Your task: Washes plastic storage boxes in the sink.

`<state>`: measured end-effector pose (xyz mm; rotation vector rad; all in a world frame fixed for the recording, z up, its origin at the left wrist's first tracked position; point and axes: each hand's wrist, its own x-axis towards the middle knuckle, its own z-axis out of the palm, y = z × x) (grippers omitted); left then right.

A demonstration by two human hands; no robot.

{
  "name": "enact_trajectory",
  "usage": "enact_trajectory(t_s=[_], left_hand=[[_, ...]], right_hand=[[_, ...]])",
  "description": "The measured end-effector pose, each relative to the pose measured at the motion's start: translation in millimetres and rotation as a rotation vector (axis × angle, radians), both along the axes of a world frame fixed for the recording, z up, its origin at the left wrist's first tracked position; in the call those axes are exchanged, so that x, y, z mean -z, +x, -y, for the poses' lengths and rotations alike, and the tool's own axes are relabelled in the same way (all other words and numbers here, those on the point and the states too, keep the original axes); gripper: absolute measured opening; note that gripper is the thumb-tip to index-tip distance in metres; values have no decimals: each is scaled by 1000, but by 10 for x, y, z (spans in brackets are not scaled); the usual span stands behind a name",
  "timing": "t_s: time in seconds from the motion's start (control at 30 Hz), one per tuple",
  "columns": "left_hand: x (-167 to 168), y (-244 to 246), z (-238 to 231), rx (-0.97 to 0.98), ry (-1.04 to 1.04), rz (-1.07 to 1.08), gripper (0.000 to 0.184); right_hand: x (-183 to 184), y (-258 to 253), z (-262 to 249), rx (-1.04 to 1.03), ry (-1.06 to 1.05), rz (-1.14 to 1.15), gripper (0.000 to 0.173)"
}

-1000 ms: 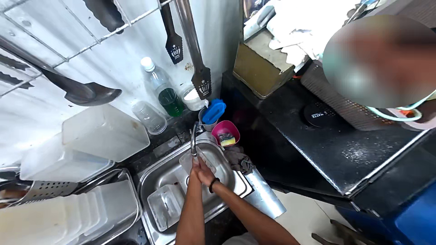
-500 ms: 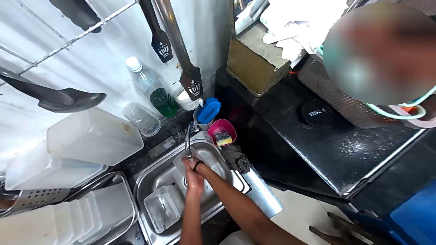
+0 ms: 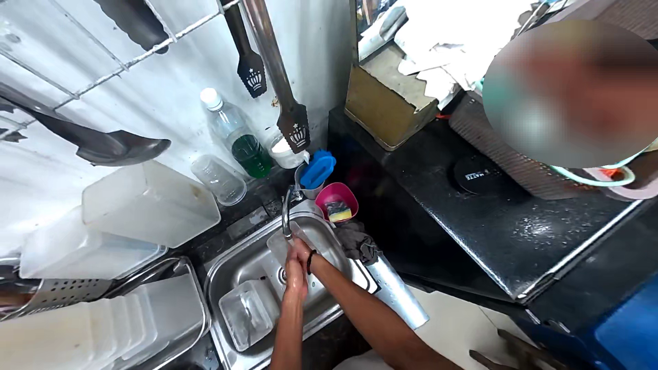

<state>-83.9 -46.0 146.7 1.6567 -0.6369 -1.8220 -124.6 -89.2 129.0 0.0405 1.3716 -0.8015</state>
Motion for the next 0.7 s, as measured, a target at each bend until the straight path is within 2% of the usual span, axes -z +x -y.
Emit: enact_trajectory(t_s=[0.03, 0.07, 0.1, 0.13, 0.2, 0.23, 0.27, 0.33, 0.37, 0.43, 0.5, 0.57, 0.7], left_hand=[[442, 300, -117, 127, -167, -121, 52], [656, 468, -196, 180, -221, -137, 54], [693, 581, -253, 181, -218, -113, 52], [652, 683, -265, 168, -195, -68, 47], [574, 882, -186, 213, -168, 56, 40], [576, 960, -112, 260, -181, 124, 38], [608, 1018, -16, 311, -214, 194, 36], [679, 1092, 237, 424, -294, 319, 32], [707, 1109, 396, 486, -336, 386, 32], [748, 1082, 746, 611, -450, 520, 34], [739, 961, 1104, 731, -543, 632, 35], [753, 783, 1422, 850, -612, 710, 34], [956, 495, 1834, 928, -586, 703, 34]], right_hand=[[524, 42, 43, -71, -155, 27, 50], [879, 17, 55, -194, -333, 10, 52], [943, -48, 39, -310, -491, -53, 52], [655, -127, 7, -405, -560, -164, 47], [-480, -244, -40, -504, -298, -311, 39], [-677, -271, -81, -503, -260, -339, 39], [-580, -257, -140, -482, -310, -387, 38], [244, -89, -208, -444, -491, -525, 36], [578, -42, -220, -496, -532, -589, 35], [706, -66, -285, -791, -518, -653, 46], [614, -115, -376, -988, -545, -681, 45], [526, -150, -471, -950, -592, -763, 35], [466, -255, -654, -685, -594, -967, 32]])
